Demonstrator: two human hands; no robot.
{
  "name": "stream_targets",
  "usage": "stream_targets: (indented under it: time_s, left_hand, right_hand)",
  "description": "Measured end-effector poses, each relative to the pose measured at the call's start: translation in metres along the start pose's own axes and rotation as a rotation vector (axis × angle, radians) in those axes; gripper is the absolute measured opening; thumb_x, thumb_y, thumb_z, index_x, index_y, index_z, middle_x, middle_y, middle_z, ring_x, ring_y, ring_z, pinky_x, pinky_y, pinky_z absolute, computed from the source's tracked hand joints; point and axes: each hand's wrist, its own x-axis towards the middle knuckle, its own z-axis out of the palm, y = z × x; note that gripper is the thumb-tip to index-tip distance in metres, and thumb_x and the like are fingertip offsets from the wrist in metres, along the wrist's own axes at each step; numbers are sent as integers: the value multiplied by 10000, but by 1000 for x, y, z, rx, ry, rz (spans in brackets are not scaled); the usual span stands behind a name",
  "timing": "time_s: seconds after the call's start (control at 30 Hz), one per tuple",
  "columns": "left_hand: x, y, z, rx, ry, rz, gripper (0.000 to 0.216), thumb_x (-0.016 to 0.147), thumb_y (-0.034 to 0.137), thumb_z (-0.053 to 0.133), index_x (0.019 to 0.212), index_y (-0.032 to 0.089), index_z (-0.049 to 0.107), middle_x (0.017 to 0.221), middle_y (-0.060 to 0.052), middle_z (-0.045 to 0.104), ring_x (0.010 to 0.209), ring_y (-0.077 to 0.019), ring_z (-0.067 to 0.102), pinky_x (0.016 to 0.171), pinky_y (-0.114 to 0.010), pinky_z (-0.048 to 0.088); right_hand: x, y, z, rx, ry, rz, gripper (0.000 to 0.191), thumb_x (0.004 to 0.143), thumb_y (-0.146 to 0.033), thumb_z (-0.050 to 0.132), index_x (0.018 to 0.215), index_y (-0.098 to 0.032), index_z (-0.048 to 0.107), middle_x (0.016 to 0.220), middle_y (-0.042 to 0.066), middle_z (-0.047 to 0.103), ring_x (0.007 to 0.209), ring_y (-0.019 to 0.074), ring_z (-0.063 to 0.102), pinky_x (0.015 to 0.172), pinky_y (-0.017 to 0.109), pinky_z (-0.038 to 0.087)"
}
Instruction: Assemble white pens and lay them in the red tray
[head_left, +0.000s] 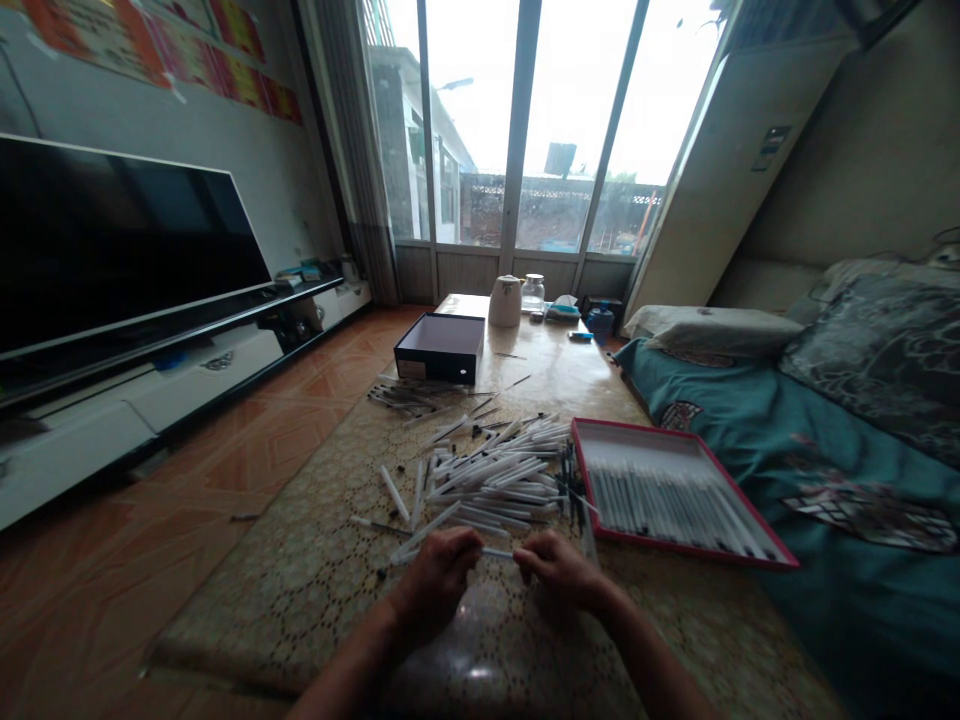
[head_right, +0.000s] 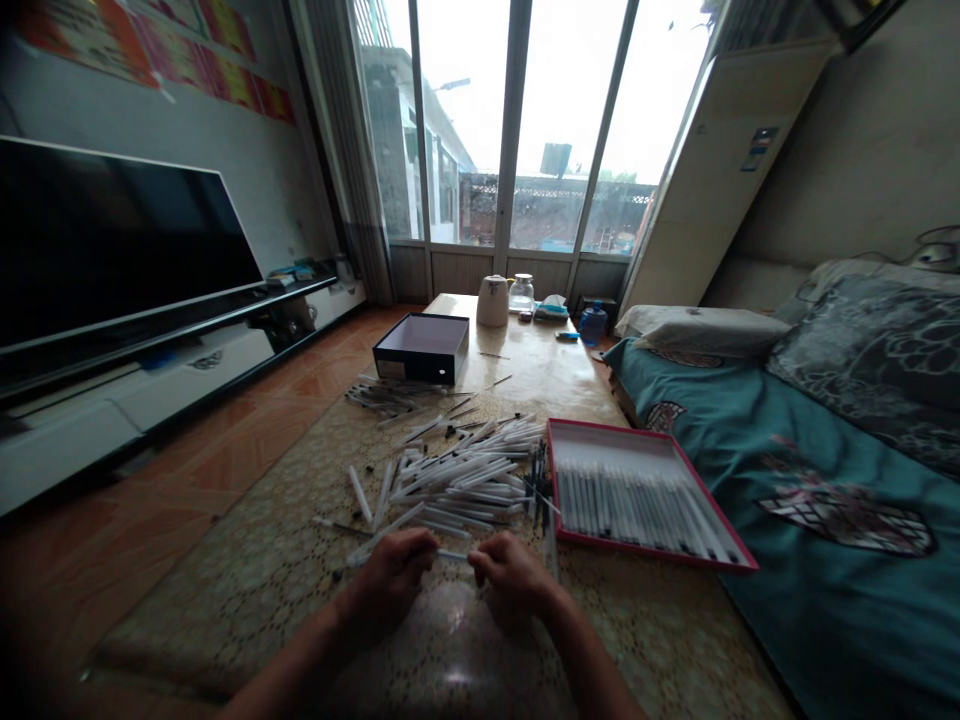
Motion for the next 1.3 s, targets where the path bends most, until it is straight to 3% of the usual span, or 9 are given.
stream_targets:
  time_s: [0.13, 0.27, 0.47, 0.77, 0.93, 1.07, 1.13, 1.2, 1.3]
  left_hand:
    - [5, 0, 1, -79, -40, -99, 152, 802, 239, 470, 728, 165, 579, 609, 20, 503, 565, -119, 428, 538, -227, 331]
    - [8, -2, 0, -163, -87, -165, 163, 793, 283, 490, 750, 157, 583, 623, 17, 508, 570, -121, 440, 535, -224, 348]
    - [5, -3, 2, -213, -93, -161, 141, 789, 258, 485, 741, 157, 571, 607, 29, 481, 549, -109, 406, 519, -215, 335]
    - [-1, -2, 3, -73, -50, -60, 146, 782, 219, 476, 721, 153, 590, 603, 20, 497, 575, -116, 416, 545, -221, 329]
    - [-2, -1, 4, -139, -32, -66, 192, 800, 269, 488, 764, 156, 640, 624, 2, 548, 588, -123, 468, 563, -228, 364]
    - [4, -10, 5, -362, -2, -232, 458, 718, 302, 623, 1156, 184, 557, 782, -23, 624, 535, -116, 521, 503, -231, 407]
    - [8, -14, 6, -454, 18, -270, 542, 698, 320, 651, 1205, 187, 513, 802, -28, 628, 508, -114, 537, 475, -234, 422]
    - [10, -17, 8, -516, 41, -284, 486, 725, 362, 625, 1163, 173, 538, 716, -13, 611, 464, -113, 533, 427, -224, 411]
    - [11, -18, 12, -559, 68, -299, 451, 735, 399, 610, 1117, 164, 558, 680, -8, 602, 423, -105, 523, 361, -204, 381]
  right_hand:
    - [-11, -12, -1, -453, 224, -97, 249, 867, -370, 491, 748, -193, 622, 665, 8, 629, 584, 133, 526, 576, 236, 342]
    - [-20, -17, 3, -831, 382, -270, 122, 889, -265, 485, 859, -217, 593, 756, 29, 613, 713, 171, 525, 706, 304, 327]
    - [-22, -6, 14, -871, 401, -365, 153, 906, -193, 440, 846, -210, 580, 712, 12, 575, 682, 157, 497, 664, 290, 284]
    - [-18, -3, 15, -402, 133, 14, 216, 874, -247, 458, 725, -188, 603, 692, -10, 628, 657, 117, 564, 578, 209, 295]
    - [-18, -10, 8, -252, 69, 52, 229, 856, -294, 469, 727, -189, 627, 681, -9, 639, 661, 123, 573, 582, 195, 326]
    - [-26, -11, -10, -221, 190, 32, 277, 872, -322, 420, 744, -185, 624, 712, 14, 651, 677, 143, 586, 613, 210, 371]
    - [-33, -3, -30, -183, 311, 61, 294, 880, -329, 383, 821, -182, 631, 769, 37, 667, 712, 157, 606, 647, 221, 402]
    - [-39, 11, -58, -179, 520, 185, 316, 877, -347, 368, 954, -173, 621, 850, 63, 680, 752, 170, 625, 667, 229, 423]
    - [-43, 39, -100, -340, 771, 523, 334, 858, -344, 380, 1004, -159, 616, 765, 77, 691, 740, 192, 648, 644, 236, 433]
